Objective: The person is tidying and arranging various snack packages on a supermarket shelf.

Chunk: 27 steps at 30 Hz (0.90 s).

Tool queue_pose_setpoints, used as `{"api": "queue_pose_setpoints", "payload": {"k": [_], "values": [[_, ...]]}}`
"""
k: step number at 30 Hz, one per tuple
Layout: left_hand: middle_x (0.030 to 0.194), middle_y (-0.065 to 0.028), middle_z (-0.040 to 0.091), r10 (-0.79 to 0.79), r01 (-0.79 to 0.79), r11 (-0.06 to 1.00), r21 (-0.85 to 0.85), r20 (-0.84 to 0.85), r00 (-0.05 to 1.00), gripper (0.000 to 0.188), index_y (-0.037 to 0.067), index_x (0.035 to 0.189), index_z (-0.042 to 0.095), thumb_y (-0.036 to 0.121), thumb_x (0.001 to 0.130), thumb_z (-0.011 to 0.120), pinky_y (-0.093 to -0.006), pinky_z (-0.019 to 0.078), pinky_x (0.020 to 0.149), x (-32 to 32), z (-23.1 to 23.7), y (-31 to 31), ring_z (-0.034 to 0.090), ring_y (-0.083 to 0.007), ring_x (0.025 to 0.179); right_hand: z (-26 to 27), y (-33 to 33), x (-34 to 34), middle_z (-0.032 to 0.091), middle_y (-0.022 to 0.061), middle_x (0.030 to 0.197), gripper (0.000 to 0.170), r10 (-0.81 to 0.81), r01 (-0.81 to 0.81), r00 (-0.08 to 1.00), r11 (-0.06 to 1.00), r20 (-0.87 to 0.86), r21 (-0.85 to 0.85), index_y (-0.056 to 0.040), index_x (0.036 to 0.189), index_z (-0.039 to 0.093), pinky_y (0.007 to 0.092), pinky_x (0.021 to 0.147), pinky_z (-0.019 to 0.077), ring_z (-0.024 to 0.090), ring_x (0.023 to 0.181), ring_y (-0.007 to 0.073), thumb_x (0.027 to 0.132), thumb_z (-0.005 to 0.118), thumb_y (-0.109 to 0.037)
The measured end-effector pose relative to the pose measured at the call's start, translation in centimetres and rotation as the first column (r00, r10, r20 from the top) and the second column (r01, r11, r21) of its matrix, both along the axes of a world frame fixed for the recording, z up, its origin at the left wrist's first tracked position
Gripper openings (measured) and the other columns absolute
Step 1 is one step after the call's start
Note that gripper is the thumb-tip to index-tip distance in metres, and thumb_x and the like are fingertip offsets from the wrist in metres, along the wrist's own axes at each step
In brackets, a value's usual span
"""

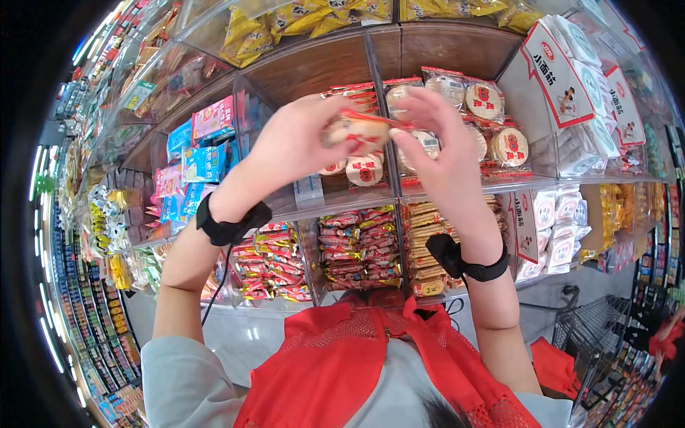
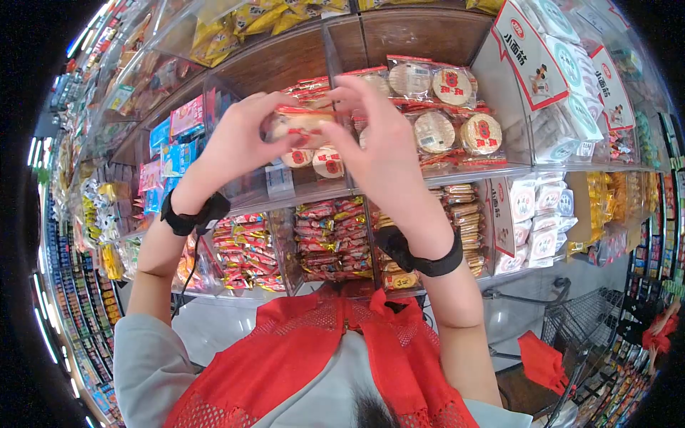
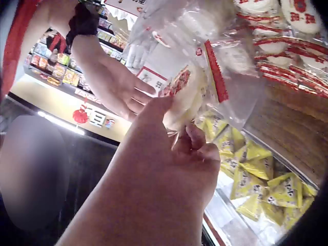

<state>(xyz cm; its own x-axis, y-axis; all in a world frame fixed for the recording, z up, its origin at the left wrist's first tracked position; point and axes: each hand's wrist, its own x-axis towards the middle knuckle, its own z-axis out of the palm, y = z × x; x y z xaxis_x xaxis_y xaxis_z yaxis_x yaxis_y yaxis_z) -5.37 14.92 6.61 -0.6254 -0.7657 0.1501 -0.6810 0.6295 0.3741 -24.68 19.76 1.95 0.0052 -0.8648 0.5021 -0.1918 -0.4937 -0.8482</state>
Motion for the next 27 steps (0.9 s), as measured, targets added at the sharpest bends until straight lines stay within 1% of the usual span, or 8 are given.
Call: {"api": "queue_pose_setpoints", "payload": {"k": [1,5,10,17,20,23,26,27], "values": [[0.074,-0.0123,0.059,0.143,-0.15,0.971,0.185,0.05,0.988,0.039,0.005,0.102,0.058,0.019,0.068,0.07,-0.0322,0.0448,0.062,0.9,0.2,-0.3,0.057,-0.0217,0.069,-0.2,0.0,-0.4,0.061,0.0121,0.1,0.043,-0.045,0.044,0.999,0.999,0.019,0.027,-0.0022,0.117,0.048,0.0305,0.077,0.0489,0.061,0.089,0.0204,0.077,0.065,-0.006],[0.068,-0.0139,0.059,0.163,-0.192,0.968,0.165,0.174,0.971,0.031,0.001,0.089,0.06,0.02,0.066,0.07,-0.0338,0.0447,0.059,5.5,-3.4,-3.3,0.058,-0.0239,0.064,-1.3,-0.5,-2.4,0.058,0.0129,0.108,0.045,-0.116,0.111,0.993,0.985,0.034,0.129,-0.0017,0.118,0.047,0.032,0.079,0.0482,0.059,0.094,0.0213,0.078,0.065,-0.011],[0.078,-0.0183,0.063,-0.07,-0.209,0.913,0.351,0.639,0.766,0.027,0.0,0.084,0.063,0.017,0.063,0.067,-0.0383,0.0477,0.065,6.5,-8.8,-5.7,0.062,-0.0323,0.078,-0.2,-3.6,-5.8,0.055,0.0146,0.112,0.046,-0.221,0.243,0.962,0.961,-0.161,0.134,-0.001,0.118,0.047,0.0324,0.079,0.0476,0.059,0.095,0.0219,0.079,0.065,-0.018],[0.081,-0.0202,0.063,-0.051,-0.104,0.957,0.27,0.513,0.857,0.027,-0.001,0.084,0.065,0.016,0.064,0.069,-0.0397,0.0492,0.071,6.2,-15.9,-7.8,0.061,-0.0339,0.081,-1.2,-9.1,-11.2,0.052,0.0213,0.113,0.05,-0.352,0.455,0.739,0.89,-0.574,0.04,0.0018,0.118,0.047,0.0375,0.085,0.0458,0.056,0.101,0.0295,0.078,0.065,-0.022],[0.083,-0.0199,0.063,-0.051,-0.146,0.964,0.224,0.691,0.721,0.027,-0.001,0.082,0.065,0.018,0.065,0.072,-0.0391,0.0491,0.075,4.4,-15.1,-6.7,0.061,-0.0326,0.085,-3.0,-12.1,-11.8,0.048,0.0201,0.121,0.055,-0.211,0.4,0.617,0.914,-0.758,0.072,0.0003,0.122,0.044,0.0401,0.09,0.0439,0.052,0.108,0.0323,0.078,0.066,-0.022],[0.091,-0.015,0.065,-0.037,-0.082,0.989,0.12,0.757,0.653,0.029,0.002,0.085,0.067,0.024,0.068,0.073,-0.0367,0.05,0.075,4.7,-16.9,-6.7,0.062,-0.0286,0.088,-2.7,-13.3,-9.2,0.031,0.0159,0.14,0.075,0.221,0.372,0.391,0.849,-0.893,0.374,-0.0051,0.135,0.031,0.0381,0.103,0.0324,0.03,0.129,0.0319,0.071,0.068,-0.018],[0.087,-0.0132,0.066,0.048,-0.1,0.995,0.029,0.724,0.689,0.014,0.004,0.084,0.068,0.008,0.073,0.061,-0.0323,0.0522,0.072,5.1,-19.5,-7.2,0.065,-0.027,0.085,-4.4,-13.6,-7.4,0.028,0.0148,0.142,0.08,0.353,0.381,0.185,0.835,-0.917,0.398,-0.0086,0.138,0.026,0.0407,0.105,0.0307,0.027,0.131,0.0323,0.069,0.067,-0.013],[0.092,-0.0115,0.067,0.08,-0.158,0.987,0.016,0.811,0.58,0.018,0.006,0.088,0.069,0.009,0.071,0.064,-0.0328,0.054,0.07,3.3,-16.9,-6.3,0.065,-0.0246,0.087,-6.3,-14.0,-7.8,0.027,0.0144,0.142,0.077,0.276,0.342,0.183,0.882,-0.944,0.324,-0.0081,0.137,0.026,0.0447,0.103,0.0321,0.029,0.13,0.0333,0.069,0.063,-0.006]]}}
